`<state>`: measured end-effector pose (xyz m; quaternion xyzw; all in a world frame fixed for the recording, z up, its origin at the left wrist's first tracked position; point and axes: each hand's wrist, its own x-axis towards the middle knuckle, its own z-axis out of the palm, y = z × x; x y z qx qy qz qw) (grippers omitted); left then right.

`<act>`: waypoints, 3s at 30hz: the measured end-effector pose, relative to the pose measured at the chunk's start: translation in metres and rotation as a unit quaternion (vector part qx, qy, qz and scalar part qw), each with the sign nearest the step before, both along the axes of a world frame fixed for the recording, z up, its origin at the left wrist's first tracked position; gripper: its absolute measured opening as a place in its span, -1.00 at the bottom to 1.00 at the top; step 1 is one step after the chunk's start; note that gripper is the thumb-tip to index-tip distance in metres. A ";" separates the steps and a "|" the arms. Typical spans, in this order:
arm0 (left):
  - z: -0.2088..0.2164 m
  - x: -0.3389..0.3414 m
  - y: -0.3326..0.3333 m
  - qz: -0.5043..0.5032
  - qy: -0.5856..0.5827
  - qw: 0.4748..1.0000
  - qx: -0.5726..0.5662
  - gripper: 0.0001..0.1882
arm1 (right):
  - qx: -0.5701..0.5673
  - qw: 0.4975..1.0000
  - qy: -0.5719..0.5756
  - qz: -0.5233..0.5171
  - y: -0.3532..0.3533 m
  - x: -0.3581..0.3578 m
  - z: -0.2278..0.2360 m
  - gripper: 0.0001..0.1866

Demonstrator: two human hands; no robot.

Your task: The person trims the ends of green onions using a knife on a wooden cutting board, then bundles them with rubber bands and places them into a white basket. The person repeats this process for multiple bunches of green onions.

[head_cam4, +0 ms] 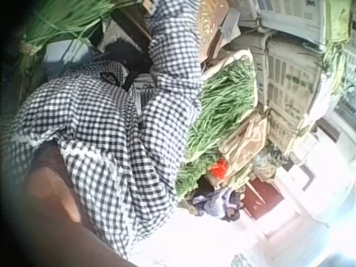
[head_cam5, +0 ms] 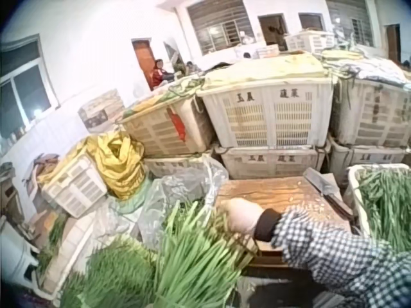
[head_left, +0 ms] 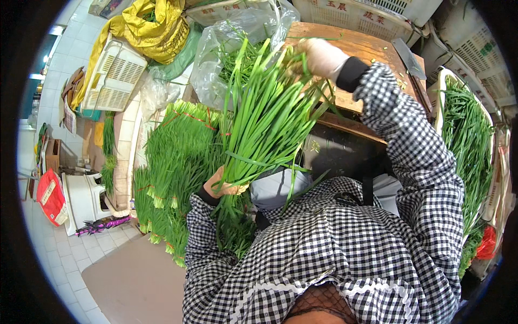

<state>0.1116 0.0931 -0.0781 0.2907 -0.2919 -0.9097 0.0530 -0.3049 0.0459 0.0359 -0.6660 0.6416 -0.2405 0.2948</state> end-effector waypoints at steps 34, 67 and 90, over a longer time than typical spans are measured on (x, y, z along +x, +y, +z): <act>-0.002 -0.002 -0.006 -0.102 -0.042 0.947 -0.300 -0.73 | -0.019 0.968 0.251 0.016 -0.004 0.019 -0.057 -0.84; 0.059 -0.039 0.007 -0.106 -0.060 0.887 -0.445 -0.39 | 0.096 0.887 -0.420 -0.170 0.051 -0.036 0.011 -0.77; 0.053 -0.037 -0.007 -0.056 0.012 0.998 -0.031 -0.52 | -0.198 0.922 0.304 -0.134 0.023 0.005 -0.029 -0.78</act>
